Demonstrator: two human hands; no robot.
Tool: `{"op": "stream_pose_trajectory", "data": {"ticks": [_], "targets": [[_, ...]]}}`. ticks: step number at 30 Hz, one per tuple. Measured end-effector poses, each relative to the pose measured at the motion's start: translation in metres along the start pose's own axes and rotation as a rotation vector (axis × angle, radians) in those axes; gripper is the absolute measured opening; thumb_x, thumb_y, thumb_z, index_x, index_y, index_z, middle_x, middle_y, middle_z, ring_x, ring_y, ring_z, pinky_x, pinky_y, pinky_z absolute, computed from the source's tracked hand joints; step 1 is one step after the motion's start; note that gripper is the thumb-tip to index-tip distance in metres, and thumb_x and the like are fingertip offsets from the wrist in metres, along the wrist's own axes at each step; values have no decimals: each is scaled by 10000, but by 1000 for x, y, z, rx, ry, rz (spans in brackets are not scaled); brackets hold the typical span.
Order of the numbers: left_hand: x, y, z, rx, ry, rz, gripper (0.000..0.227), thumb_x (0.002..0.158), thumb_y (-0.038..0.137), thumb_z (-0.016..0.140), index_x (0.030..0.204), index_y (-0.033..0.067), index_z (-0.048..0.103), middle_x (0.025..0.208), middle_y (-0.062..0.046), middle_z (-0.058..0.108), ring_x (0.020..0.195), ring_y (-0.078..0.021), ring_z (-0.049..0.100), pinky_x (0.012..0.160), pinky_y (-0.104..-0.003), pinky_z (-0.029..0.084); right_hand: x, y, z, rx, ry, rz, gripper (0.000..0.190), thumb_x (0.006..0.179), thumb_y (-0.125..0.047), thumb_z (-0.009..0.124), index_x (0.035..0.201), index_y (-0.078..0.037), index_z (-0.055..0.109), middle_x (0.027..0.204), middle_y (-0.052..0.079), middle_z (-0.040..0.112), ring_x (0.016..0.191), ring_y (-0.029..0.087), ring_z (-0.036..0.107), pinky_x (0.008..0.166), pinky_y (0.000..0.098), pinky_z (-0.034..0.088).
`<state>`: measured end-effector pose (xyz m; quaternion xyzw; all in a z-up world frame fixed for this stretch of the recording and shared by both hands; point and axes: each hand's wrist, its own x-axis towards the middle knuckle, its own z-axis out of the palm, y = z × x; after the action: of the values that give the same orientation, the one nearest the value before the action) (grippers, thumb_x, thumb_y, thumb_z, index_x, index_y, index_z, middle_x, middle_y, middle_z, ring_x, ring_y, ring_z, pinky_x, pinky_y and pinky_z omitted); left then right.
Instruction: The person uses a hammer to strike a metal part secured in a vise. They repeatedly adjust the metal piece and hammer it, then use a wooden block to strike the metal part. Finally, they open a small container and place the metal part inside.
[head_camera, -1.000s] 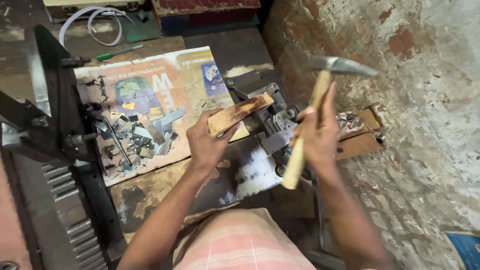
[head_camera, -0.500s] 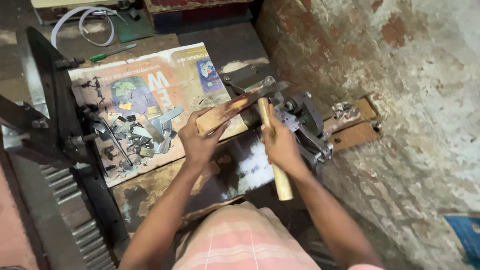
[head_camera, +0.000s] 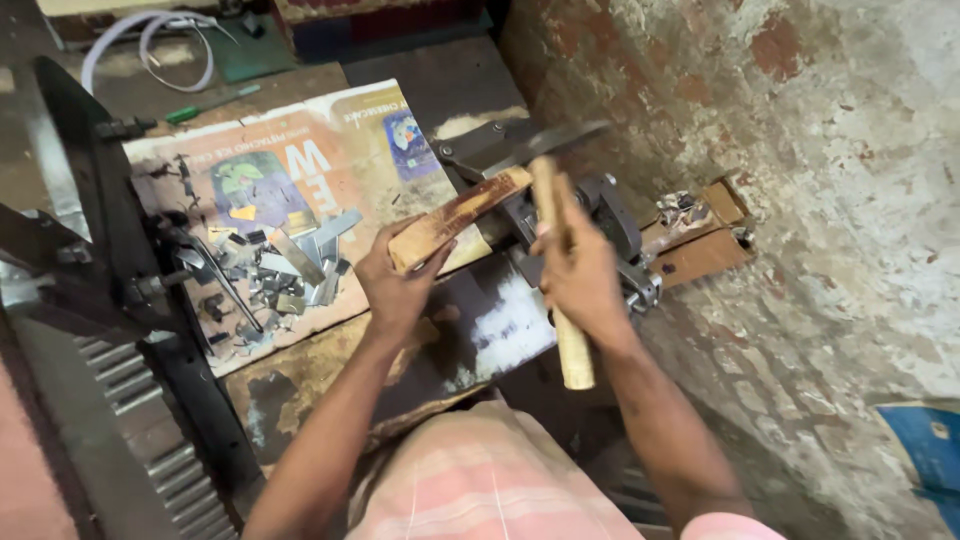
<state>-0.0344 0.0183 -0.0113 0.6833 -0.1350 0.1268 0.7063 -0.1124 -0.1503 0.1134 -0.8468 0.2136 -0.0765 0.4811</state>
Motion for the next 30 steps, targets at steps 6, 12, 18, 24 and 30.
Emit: {"op": "stream_pose_trajectory", "data": {"ticks": [6, 12, 18, 24, 30], "targets": [[-4, -6, -5, -1, 24, -99, 462, 812, 142, 914, 1176, -4, 669, 1060, -101, 780, 986, -139, 755, 880, -283, 618, -3, 24, 6, -534, 137, -508, 660, 1066, -185, 596, 1664, -168, 315, 799, 112, 649, 643, 62, 634, 609, 328, 526], [1, -17, -3, 10, 33, -14, 480, 797, 132, 936, 1170, -13, 672, 1081, -128, 774, 1004, -157, 748, 909, -305, 611, 6, 28, 10, -59, 146, -11, 641, 1020, -195, 533, 1616, -224, 299, 749, 116, 683, 504, 165, 590, 449, 382, 553], [9, -17, -7, 40, 38, -10, 480, 782, 131, 934, 1165, -16, 684, 1080, -133, 777, 1005, -167, 753, 912, -313, 606, 10, 22, 12, -275, -26, 2, 616, 1018, -189, 575, 1599, -215, 374, 728, 126, 728, 518, 151, 662, 494, 316, 554], [8, -25, -8, -11, 48, -25, 474, 794, 129, 930, 1166, -10, 670, 1082, -121, 769, 1009, -161, 741, 914, -307, 600, 15, 25, 19, -188, 221, -223, 639, 1052, -143, 471, 1617, -124, 172, 880, 76, 710, 484, 134, 643, 458, 316, 561], [7, -30, -11, 8, 28, -117, 478, 772, 134, 935, 1154, -9, 685, 1074, -115, 763, 994, -150, 728, 895, -299, 604, 11, 35, 17, -137, -3, 86, 632, 996, -141, 539, 1600, -218, 369, 727, 115, 681, 475, 180, 590, 452, 383, 542]]}}
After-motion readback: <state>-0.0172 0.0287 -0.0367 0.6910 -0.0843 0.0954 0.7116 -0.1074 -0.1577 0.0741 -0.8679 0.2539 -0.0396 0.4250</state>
